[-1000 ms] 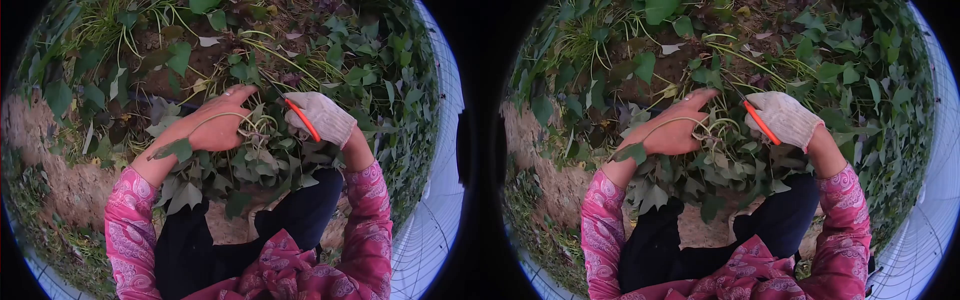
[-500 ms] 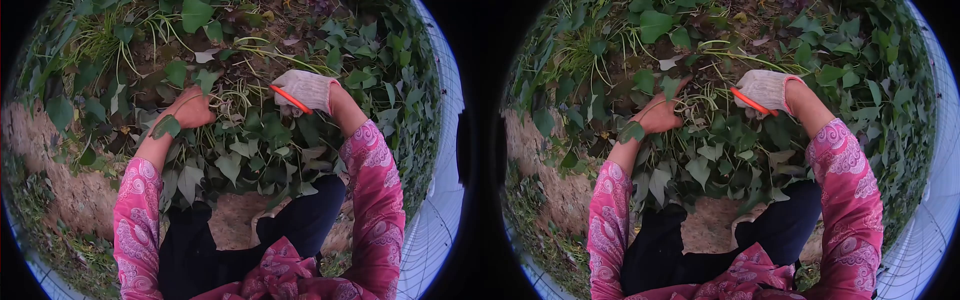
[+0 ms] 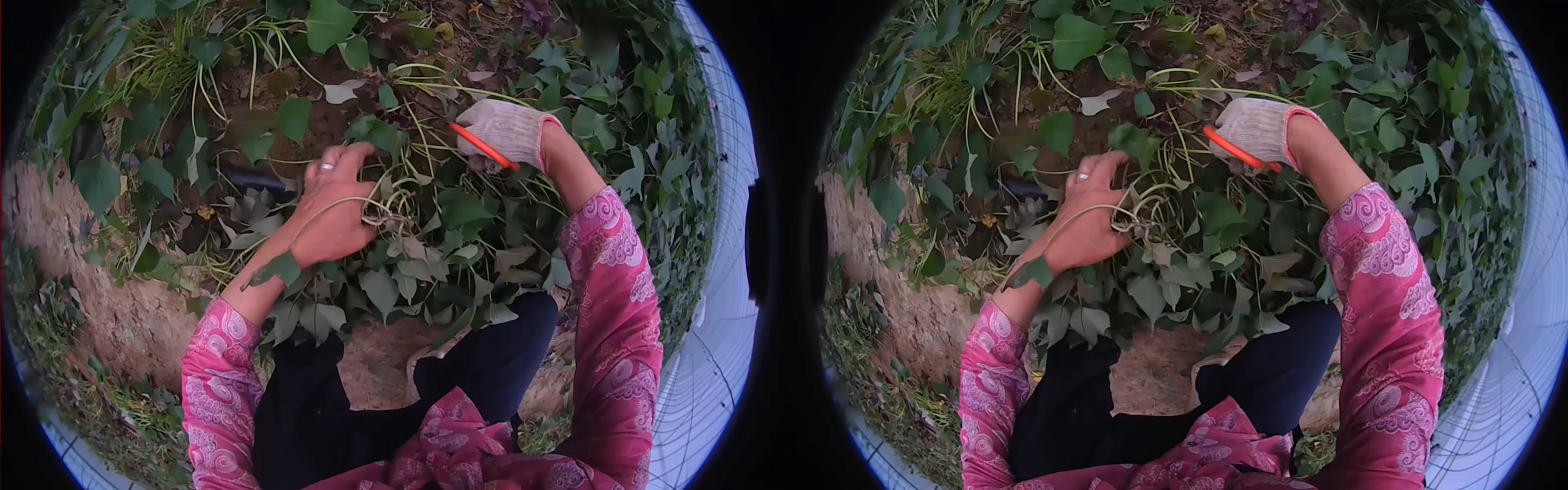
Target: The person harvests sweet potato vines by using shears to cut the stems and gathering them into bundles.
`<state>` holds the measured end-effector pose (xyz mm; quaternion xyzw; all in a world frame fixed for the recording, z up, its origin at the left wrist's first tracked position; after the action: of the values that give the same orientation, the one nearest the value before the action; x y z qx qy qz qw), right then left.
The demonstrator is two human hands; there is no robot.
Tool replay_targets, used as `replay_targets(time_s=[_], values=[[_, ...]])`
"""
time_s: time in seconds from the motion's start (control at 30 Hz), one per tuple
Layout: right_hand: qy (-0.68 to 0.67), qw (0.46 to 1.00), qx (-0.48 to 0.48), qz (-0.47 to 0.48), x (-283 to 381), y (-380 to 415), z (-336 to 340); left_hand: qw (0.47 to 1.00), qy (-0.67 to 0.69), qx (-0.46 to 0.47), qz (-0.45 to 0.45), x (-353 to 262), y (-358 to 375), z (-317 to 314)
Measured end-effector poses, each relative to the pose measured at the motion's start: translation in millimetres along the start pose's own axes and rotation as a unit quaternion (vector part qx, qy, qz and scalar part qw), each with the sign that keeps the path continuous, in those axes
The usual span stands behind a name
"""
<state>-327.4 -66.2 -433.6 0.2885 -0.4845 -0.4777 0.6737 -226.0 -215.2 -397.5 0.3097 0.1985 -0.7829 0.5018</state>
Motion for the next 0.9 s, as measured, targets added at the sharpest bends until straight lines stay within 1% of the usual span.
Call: replay_targets(time_s=[0.03, 0.07, 0.1, 0.13, 0.17, 0.23, 0.27, 0.3, 0.33, 0.37, 0.4, 0.43, 0.5, 0.53, 0.6, 0.63, 0.67, 0.73, 0.77, 0.8, 0.83, 0.87, 0.9], values=[[0.07, 0.997, -0.006, -0.04, -5, -3, 4, 0.999, 0.02, 0.028, -0.012, -13, 3, -2], [0.104, 0.995, -0.001, -0.011, -4, -13, 2, 0.996, 0.05, 0.07, 0.002, -15, 4, -13], [0.102, 0.995, -0.003, -0.01, -2, -15, 4, 0.99, 0.079, 0.112, 0.016, -16, 5, -26], [0.136, 0.991, 0.007, -0.014, 1, -16, 4, 0.986, 0.113, 0.12, 0.029, -9, 3, -39], [0.171, 0.985, 0.017, -0.017, 3, -19, 3, 0.986, 0.115, 0.121, 0.03, -5, -3, -46], [0.181, 0.983, 0.035, -0.002, 6, -27, 1, 0.978, 0.198, 0.056, -0.021, -7, -20, -41], [0.191, 0.98, 0.051, 0.014, 6, -32, 0, 0.967, 0.22, 0.113, 0.067, 9, -24, -54], [0.225, 0.971, 0.059, 0.048, 9, -36, -3, 0.967, 0.219, 0.113, 0.068, 4, -29, -51], [0.259, 0.96, 0.065, 0.082, 13, -38, -6, 0.962, 0.199, 0.145, 0.115, 4, -31, -52], [0.191, 0.979, 0.057, 0.035, 1, -38, 0, 0.954, 0.179, 0.176, 0.162, 8, -30, -57], [0.121, 0.991, 0.047, -0.013, -6, -33, 4, 0.961, 0.184, 0.137, 0.157, 9, -30, -57], [0.12, 0.992, 0.047, -0.015, -6, -28, 3, 0.961, 0.185, 0.139, 0.155, 12, -28, -65], [0.07, 0.997, 0.031, 0.032, -1, -21, 4, 0.966, 0.194, 0.07, 0.153, 18, -25, -61], [0.068, 0.997, 0.031, 0.032, -6, -21, 4, 0.966, 0.194, 0.071, 0.153, 19, -23, -63], [0.07, 0.989, 0.054, 0.116, 1, -21, -1, 0.951, 0.23, 0.061, 0.196, 28, -20, -64], [0.066, 0.99, 0.053, 0.116, -1, -22, -1, 0.952, 0.228, 0.065, 0.195, 30, -22, -65], [0.124, 0.98, 0.054, 0.149, 5, -24, -3, 0.934, 0.277, 0.095, 0.204, 33, -23, -72], [0.169, 0.979, 0.046, 0.108, 11, -25, -5, 0.888, 0.372, 0.157, 0.221, 37, -23, -85], [0.191, 0.977, 0.043, 0.087, 14, -26, -6, 0.888, 0.371, 0.162, 0.218, 39, -22, -85], [0.262, 0.955, 0.038, 0.129, 19, -30, -9, 0.886, 0.371, 0.161, 0.226, 44, -20, -83], [0.373, 0.906, 0.045, 0.194, 27, -29, -17, 0.885, 0.37, 0.159, 0.234, 46, -18, -82], [0.474, 0.84, 0.035, 0.261, 34, -26, -24, 0.874, 0.399, 0.145, 0.236, 45, -16, -77], [0.47, 0.843, 0.032, 0.258, 33, -28, -23, 0.875, 0.397, 0.15, 0.233, 43, -16, -73]])
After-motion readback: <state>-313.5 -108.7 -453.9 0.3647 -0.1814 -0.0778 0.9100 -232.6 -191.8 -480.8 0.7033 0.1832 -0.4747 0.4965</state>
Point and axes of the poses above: each hand's wrist, its own y-axis away from the middle knuckle, its own z-axis out of the back of the hand, x = y × z, the point moved 10 cm from there along -y, towards the middle knuckle, and after that the axes turned 1 degree about x, right-handed, at the moved point
